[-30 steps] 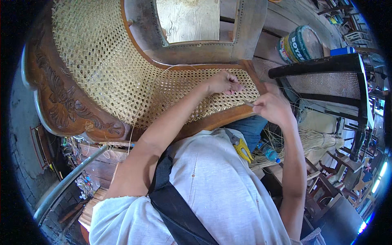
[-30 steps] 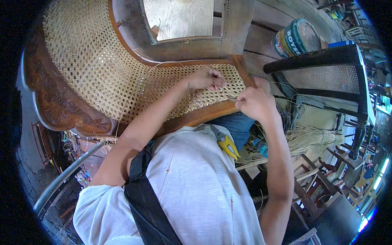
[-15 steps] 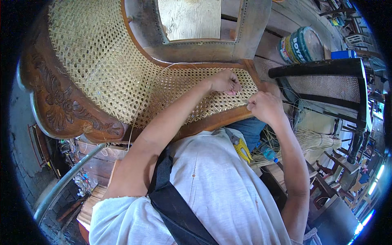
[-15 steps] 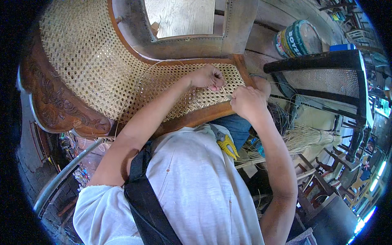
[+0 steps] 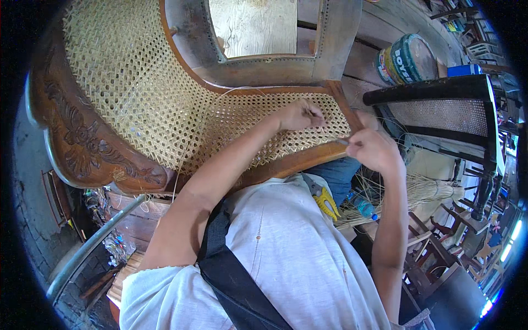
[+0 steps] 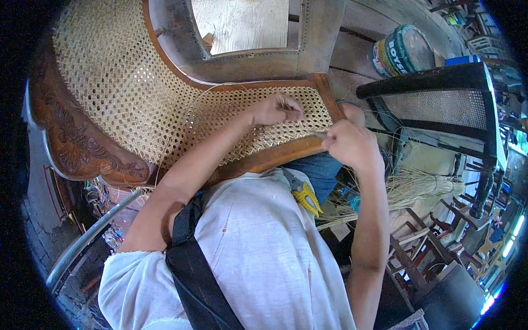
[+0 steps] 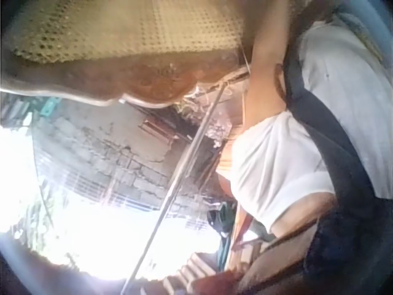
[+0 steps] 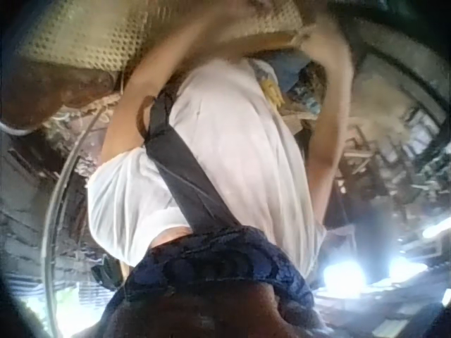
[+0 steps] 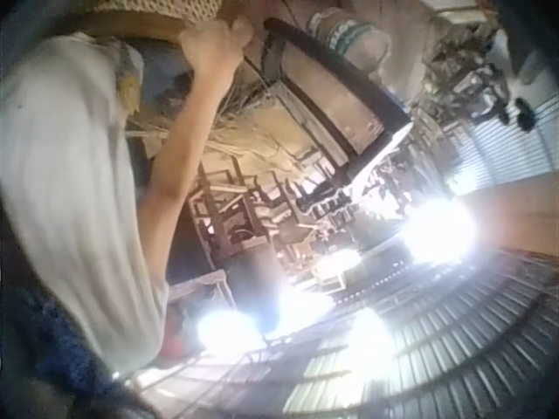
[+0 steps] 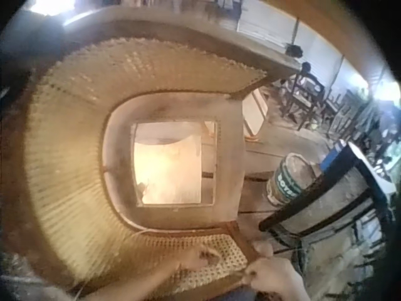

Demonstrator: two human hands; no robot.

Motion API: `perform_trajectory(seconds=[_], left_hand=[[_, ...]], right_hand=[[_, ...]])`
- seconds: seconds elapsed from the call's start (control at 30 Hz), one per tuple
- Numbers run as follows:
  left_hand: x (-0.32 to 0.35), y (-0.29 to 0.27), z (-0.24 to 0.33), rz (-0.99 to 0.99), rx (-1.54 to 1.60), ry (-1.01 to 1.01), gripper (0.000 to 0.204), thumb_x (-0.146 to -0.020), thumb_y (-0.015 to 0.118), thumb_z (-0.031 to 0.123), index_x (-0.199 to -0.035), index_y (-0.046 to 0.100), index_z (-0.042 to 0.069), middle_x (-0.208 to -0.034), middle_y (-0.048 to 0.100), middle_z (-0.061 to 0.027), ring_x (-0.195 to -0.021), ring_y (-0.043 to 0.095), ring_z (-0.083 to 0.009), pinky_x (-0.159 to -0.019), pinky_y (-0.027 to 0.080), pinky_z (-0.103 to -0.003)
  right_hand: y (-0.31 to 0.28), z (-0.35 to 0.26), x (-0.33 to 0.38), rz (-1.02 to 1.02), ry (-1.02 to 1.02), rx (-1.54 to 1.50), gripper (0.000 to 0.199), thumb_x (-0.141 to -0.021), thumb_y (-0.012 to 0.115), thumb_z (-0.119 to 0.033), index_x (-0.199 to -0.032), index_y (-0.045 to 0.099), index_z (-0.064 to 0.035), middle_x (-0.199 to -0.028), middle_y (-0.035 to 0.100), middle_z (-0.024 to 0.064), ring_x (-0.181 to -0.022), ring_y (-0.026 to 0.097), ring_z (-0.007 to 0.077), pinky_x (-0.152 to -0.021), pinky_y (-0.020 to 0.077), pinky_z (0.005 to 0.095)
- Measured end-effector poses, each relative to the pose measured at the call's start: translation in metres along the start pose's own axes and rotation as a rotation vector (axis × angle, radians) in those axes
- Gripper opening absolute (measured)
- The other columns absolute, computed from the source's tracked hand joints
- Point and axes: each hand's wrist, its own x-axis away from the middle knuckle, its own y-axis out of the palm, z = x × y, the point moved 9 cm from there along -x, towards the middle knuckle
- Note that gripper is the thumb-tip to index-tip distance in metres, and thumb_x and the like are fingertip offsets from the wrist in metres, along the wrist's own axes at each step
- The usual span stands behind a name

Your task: The recorder is weaving rattan strands into a wooden chair frame to repair the seat or backrest.

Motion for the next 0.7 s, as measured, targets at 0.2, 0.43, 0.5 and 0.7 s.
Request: perform_trajectory(seconds=[0.2,0.43,0.5,0.7], left_hand=[[0.002,0.015,0.015,-0.025,-0.242,-0.078,0.016,-0.084,0.069,0.008,-0.1,0.072,0.008,-0.09,0.07,-0.0057,-0.081,0.063,-0.0127,-0.075,0.051,-0.028],[0.012,0.004,0.026,0.026,-0.177,-0.017,0.019,-0.085,0.069,0.012,-0.103,0.072,0.008,-0.092,0.071,-0.007,-0.082,0.064,-0.013,-0.076,0.052,-0.027],[0.011,0.001,0.032,0.086,-0.059,-0.028,0.02,-0.086,0.067,0.016,-0.103,0.072,0.006,-0.089,0.071,-0.0054,-0.079,0.064,-0.0123,-0.076,0.051,-0.027],[0.008,0.063,0.106,-0.133,0.515,-0.088,0.042,-0.096,0.053,0.038,-0.111,0.065,0.001,-0.097,0.067,-0.007,-0.088,0.061,-0.0115,-0.079,0.051,-0.027]], right_hand=[[0.036,0.011,-0.028,0.274,0.093,-0.37,0.028,-0.082,0.063,-0.023,-0.099,0.06,-0.001,-0.095,0.065,0.0254,-0.097,0.06,0.043,-0.082,0.046,0.051],[0.023,0.061,-0.008,0.285,-0.075,-0.869,0.015,-0.077,0.056,0.004,-0.091,0.056,-0.0022,-0.087,0.058,0.0042,-0.084,0.054,0.0117,-0.073,0.0439,0.0288],[0.041,0.081,-0.002,0.258,0.061,-0.764,0.016,-0.08,0.059,0.002,-0.094,0.055,-0.0039,-0.092,0.058,0.0021,-0.089,0.053,0.0106,-0.077,0.0431,0.028],[-0.031,0.009,0.056,0.642,-0.012,-0.324,0.027,-0.091,0.059,-0.023,-0.111,0.05,-0.0079,-0.085,0.063,0.015,-0.076,0.065,0.0312,-0.068,0.0495,0.0423]])
